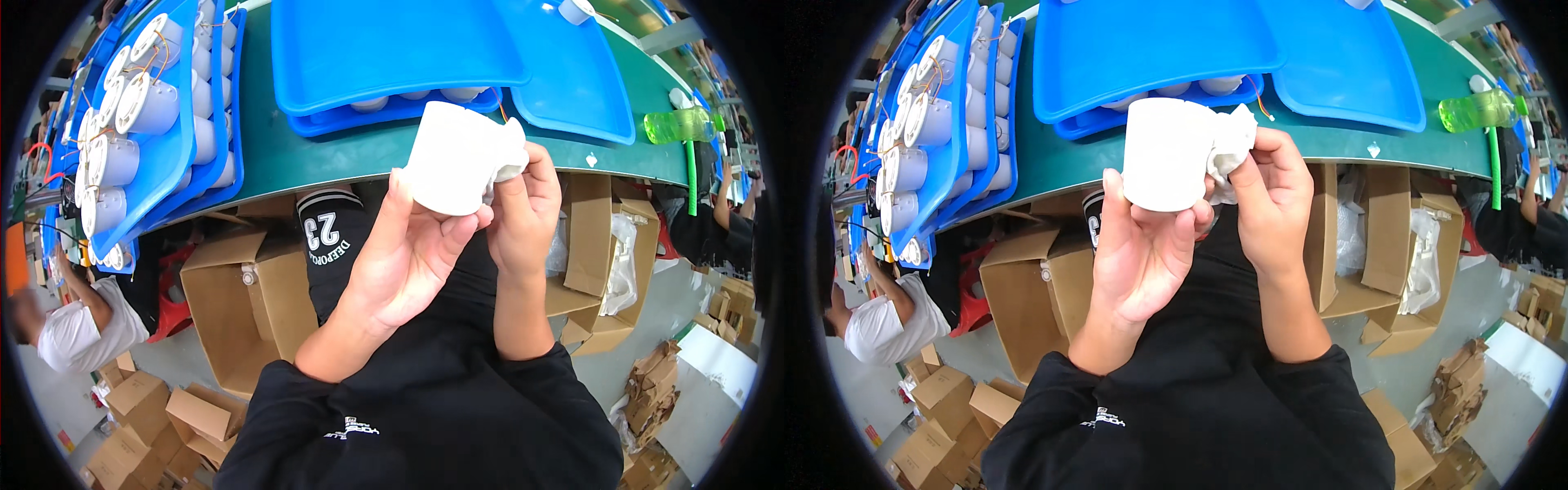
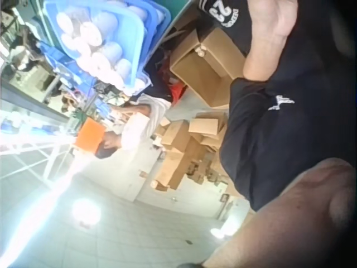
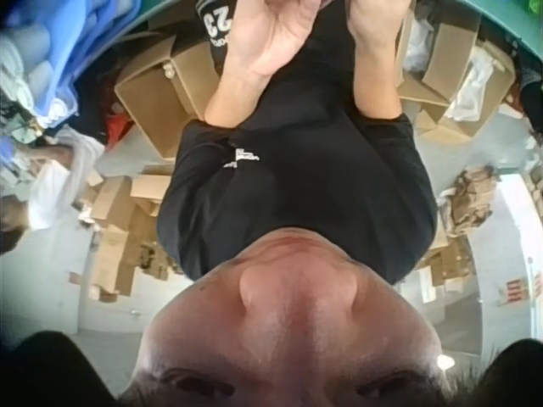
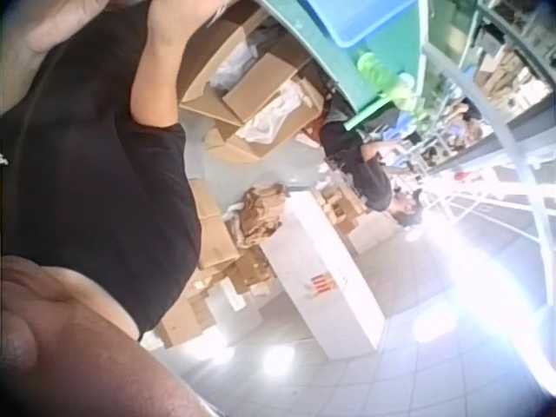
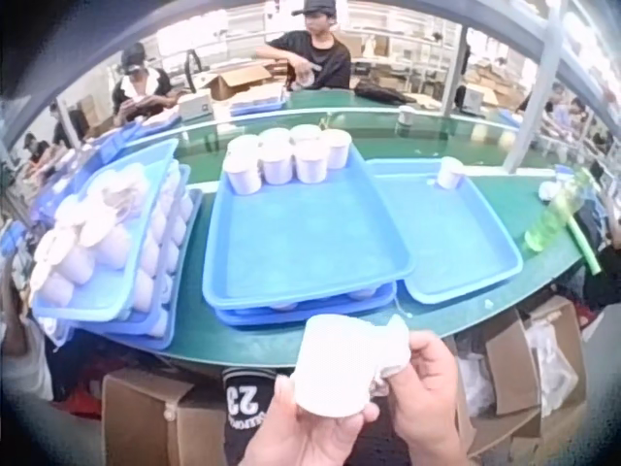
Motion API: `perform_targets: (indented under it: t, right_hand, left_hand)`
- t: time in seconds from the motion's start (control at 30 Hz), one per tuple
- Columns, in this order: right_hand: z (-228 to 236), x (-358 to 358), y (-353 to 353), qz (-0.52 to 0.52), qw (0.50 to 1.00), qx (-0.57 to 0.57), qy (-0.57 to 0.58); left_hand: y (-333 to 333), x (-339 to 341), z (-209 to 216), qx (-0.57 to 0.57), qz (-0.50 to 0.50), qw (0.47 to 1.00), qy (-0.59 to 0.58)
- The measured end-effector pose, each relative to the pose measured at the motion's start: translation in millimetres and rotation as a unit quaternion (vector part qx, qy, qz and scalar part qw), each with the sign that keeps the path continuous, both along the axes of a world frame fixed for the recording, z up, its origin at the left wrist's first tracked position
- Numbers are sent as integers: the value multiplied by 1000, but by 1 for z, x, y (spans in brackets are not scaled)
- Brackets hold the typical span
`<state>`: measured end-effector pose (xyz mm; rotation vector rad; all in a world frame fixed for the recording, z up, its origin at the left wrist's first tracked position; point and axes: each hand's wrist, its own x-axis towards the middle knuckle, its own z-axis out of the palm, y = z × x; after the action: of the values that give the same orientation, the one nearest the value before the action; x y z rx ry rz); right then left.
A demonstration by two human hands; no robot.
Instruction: Cleaning and inspecting white cylindrical electronic components with a cloth at a factory workbench.
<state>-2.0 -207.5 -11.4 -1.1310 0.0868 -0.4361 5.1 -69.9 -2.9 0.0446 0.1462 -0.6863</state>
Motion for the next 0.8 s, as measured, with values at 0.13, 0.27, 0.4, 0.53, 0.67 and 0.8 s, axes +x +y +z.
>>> perform_targets:
  t: [0.13, 0.27, 0.4, 0.53, 0.67, 0.8]
  right_hand:
    - [1, -6, -5, 14, 999, 31, -10]
    - [-6, -12, -10, 4, 999, 28, -27]
    - [-3, -11, -13, 28, 997, 46, -48]
    - [8, 7, -14, -60, 997, -6, -45]
    - [15, -1, -4, -70, 994, -88, -2]
    - [13, 0, -10, -50, 981, -186, 6]
  left_hand:
    - [-8, 4, 6, -10, -42, 998, 39]
    - [-17, 6, 6, 6, -51, 998, 31]
    - [-21, 6, 1, 14, -57, 998, -10]
    - [-29, 2, -1, 138, -4, 987, -82]
    - [-36, 1, -11, 335, 139, 901, -238]
    - [-27, 4, -21, 540, 203, 681, -451]
